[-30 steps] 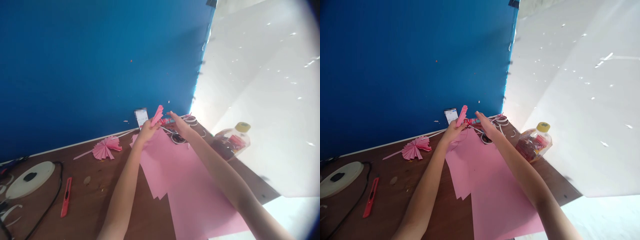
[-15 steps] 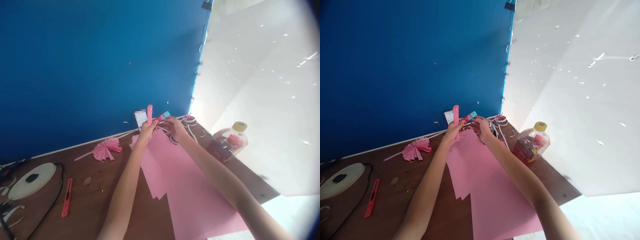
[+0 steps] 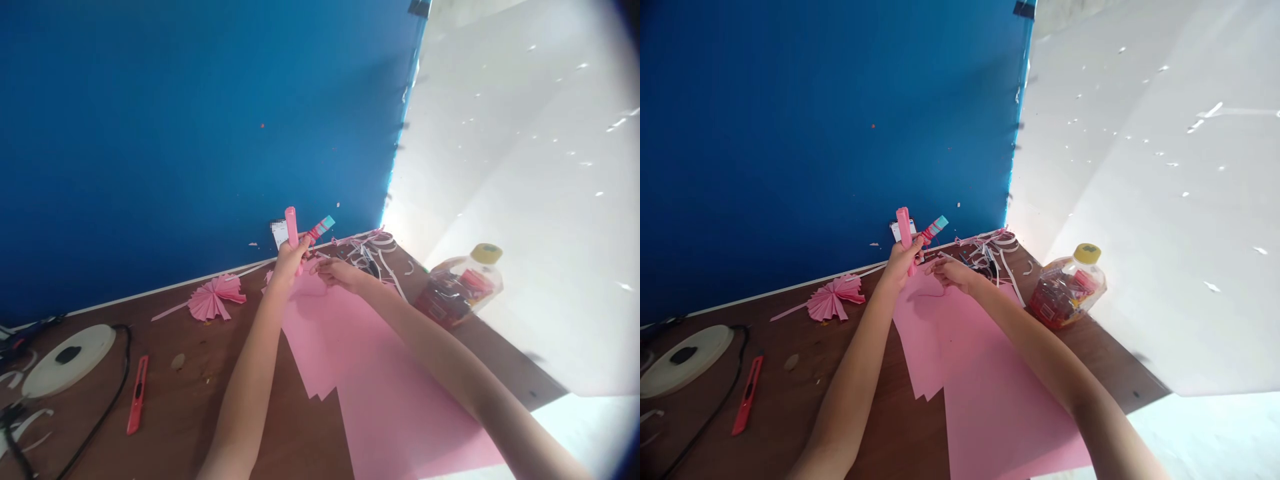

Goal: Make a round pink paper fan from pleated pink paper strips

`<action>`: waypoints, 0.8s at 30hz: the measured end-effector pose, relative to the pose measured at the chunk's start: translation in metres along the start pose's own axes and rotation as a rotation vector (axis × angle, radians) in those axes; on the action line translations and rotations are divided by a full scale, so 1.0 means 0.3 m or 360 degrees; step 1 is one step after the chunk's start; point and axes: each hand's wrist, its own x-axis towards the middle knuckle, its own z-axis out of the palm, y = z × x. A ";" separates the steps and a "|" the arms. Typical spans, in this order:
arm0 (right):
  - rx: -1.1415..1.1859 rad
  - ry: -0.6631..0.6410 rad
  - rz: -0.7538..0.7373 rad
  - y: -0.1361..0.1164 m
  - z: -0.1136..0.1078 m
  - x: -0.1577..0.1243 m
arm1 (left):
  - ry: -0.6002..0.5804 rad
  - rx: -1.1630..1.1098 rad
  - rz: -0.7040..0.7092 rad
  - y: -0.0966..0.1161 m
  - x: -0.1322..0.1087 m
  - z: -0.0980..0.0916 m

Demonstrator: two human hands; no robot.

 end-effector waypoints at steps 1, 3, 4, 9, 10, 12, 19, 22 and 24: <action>-0.0149 0.0029 0.0030 0.002 -0.007 -0.003 | 0.0001 -0.0008 0.0020 0.001 0.003 -0.006; -0.0535 0.0096 0.0100 -0.001 -0.014 -0.015 | 0.0006 -0.0031 0.0071 0.005 0.010 -0.017; -0.0753 0.0124 0.0133 -0.006 -0.014 -0.024 | 0.0018 -0.0038 0.0092 0.006 0.012 -0.022; -0.1515 0.0070 0.0118 -0.053 -0.002 -0.066 | 0.0056 0.0062 0.0093 0.011 0.007 -0.018; -0.1574 0.0049 0.0117 -0.060 -0.005 -0.072 | 0.0042 0.0093 0.0088 0.011 0.004 -0.013; -0.1641 0.0042 0.0160 -0.069 -0.022 -0.081 | 0.0005 0.0143 0.0075 0.014 -0.002 -0.006; -0.2321 0.0637 0.0470 -0.082 -0.119 -0.096 | -0.0093 0.0241 0.0029 0.023 -0.012 -0.010; -0.2346 0.0712 0.0656 -0.078 -0.132 -0.090 | -0.0175 0.0275 0.0021 0.028 -0.018 -0.008; -0.2338 0.0717 0.0660 -0.065 -0.131 -0.081 | -0.0234 0.0271 0.0030 0.033 -0.024 -0.004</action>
